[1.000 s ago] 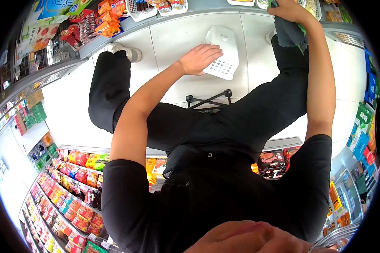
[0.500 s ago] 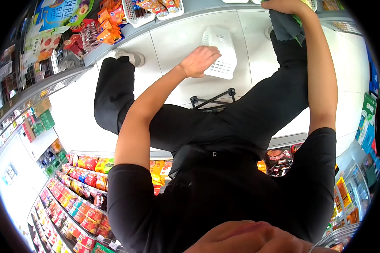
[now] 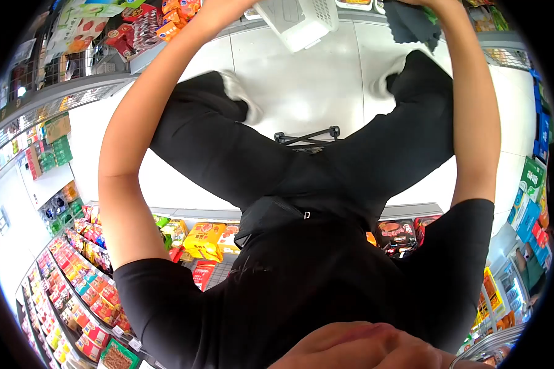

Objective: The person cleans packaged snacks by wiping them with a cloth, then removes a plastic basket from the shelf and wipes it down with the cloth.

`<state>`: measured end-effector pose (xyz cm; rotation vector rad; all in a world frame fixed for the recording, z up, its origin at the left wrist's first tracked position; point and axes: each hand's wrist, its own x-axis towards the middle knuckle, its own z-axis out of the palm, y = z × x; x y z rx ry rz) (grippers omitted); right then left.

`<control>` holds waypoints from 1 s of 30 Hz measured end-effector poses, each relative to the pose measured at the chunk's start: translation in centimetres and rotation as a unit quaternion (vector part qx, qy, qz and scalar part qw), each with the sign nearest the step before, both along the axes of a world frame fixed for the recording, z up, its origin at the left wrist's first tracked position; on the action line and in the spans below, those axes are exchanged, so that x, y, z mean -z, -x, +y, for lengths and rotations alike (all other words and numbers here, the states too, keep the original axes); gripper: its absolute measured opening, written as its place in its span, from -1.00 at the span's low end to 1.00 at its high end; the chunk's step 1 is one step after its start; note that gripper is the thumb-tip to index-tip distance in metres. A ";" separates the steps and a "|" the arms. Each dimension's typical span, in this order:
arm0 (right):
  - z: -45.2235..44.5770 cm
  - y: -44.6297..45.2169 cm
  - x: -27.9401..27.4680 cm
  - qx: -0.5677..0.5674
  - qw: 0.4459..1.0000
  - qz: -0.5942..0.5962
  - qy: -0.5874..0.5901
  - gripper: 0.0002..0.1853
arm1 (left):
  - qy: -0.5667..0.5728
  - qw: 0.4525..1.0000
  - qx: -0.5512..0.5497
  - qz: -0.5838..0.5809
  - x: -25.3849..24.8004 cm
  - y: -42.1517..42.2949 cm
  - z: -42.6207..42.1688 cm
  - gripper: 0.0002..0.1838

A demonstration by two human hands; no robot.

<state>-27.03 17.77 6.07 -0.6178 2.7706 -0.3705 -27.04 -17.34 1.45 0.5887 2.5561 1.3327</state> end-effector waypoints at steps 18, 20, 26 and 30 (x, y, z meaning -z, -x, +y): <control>-7.3 -3.0 5.7 -0.053 0.977 0.176 0.108 -0.67 | -0.236 0.945 -0.143 0.175 -1.1 2.9 -3.9 -0.36; -7.1 -2.3 6.0 -0.008 0.971 0.223 0.090 -0.67 | -0.341 0.932 -0.120 0.004 -1.9 2.0 -3.6 -0.38; -6.2 -0.1 7.3 -0.016 0.948 0.316 0.032 -0.70 | -0.379 0.917 -0.063 -0.112 -2.2 1.2 -5.0 -0.34; -7.7 -0.7 6.6 0.001 0.968 0.247 -0.047 -0.68 | -0.244 0.968 -0.056 0.021 -2.3 0.4 -4.7 -0.22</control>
